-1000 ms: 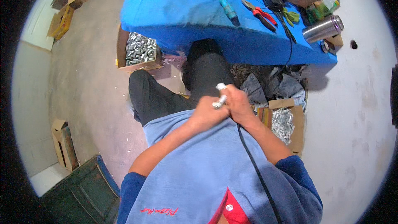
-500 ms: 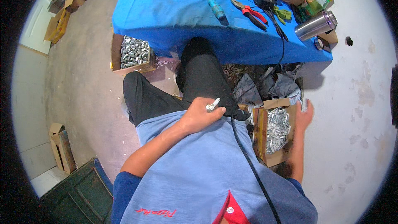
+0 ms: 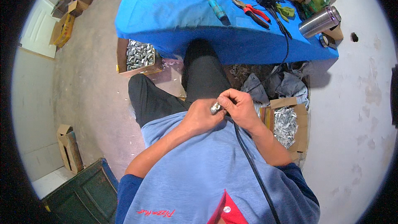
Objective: The person assembles a metal fixture by hand, inserting internal components and using a screwdriver to tighten screws and pliers to adjust metal tabs.
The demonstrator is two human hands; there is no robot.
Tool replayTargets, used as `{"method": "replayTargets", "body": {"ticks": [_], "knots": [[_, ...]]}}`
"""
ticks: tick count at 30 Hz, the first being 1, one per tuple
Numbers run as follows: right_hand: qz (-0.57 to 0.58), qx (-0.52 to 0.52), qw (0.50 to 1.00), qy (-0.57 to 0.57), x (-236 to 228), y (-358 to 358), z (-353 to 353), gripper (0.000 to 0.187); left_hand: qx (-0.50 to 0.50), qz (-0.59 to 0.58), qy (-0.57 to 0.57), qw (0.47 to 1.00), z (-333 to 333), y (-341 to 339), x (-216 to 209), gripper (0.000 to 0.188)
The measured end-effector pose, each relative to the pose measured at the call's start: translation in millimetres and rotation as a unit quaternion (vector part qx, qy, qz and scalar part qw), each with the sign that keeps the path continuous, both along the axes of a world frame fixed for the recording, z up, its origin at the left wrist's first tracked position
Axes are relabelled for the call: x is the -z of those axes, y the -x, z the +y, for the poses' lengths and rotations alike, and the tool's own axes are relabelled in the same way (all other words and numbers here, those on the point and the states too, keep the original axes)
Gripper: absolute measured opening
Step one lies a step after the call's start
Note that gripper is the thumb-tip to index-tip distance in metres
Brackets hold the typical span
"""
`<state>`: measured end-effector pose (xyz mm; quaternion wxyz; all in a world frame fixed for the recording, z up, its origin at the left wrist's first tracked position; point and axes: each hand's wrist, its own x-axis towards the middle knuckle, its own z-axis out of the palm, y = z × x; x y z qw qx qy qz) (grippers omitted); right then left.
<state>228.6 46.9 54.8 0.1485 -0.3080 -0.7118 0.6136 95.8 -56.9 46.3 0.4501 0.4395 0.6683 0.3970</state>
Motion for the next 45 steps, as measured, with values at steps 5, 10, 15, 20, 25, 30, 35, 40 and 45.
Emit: {"method": "replayTargets", "body": {"ticks": [5, 10, 15, 20, 25, 30, 35, 40, 45], "knots": [[0.018, 0.017, 0.999, 0.036, -4, 2, 2, 0.021, -0.007, -0.065, 0.005, 0.998, -2, 5, 8, 0.028], [0.045, 0.008, 0.999, -0.023, -5, 16, 11, 0.02, -0.037, -0.12, -0.021, 0.992, -3, 8, 20, 0.031], [0.042, 0.151, 0.939, -0.307, -5, 51, 61, 0.018, -0.094, -0.076, -0.018, 0.993, -6, 17, 22, 0.034], [-0.003, 0.148, 0.837, -0.526, -20, 100, 139, 0.025, -0.145, -0.076, -0.031, 0.986, -10, 21, 26, 0.035], [-0.059, 0.129, 0.773, -0.619, -5, 143, 191, 0.043, -0.174, -0.075, -0.009, 0.982, -13, 28, 29, 0.035], [-0.144, 0.061, 0.83, -0.536, 4, 168, 216, 0.043, -0.222, -0.048, -0.025, 0.974, -19, 34, 38, 0.035], [-0.097, 0.096, 0.858, -0.495, 16, 180, 202, 0.034, -0.213, -0.07, 0.014, 0.975, -17, 40, 33, 0.035], [-0.102, 0.165, 0.85, -0.489, 11, 175, 200, 0.03, -0.251, -0.123, 0.004, 0.96, -13, 38, 33, 0.034], [-0.091, 0.245, 0.724, -0.638, 7, 136, 230, 0.029, -0.256, -0.125, -0.002, 0.959, -17, 39, 29, 0.034]]}}
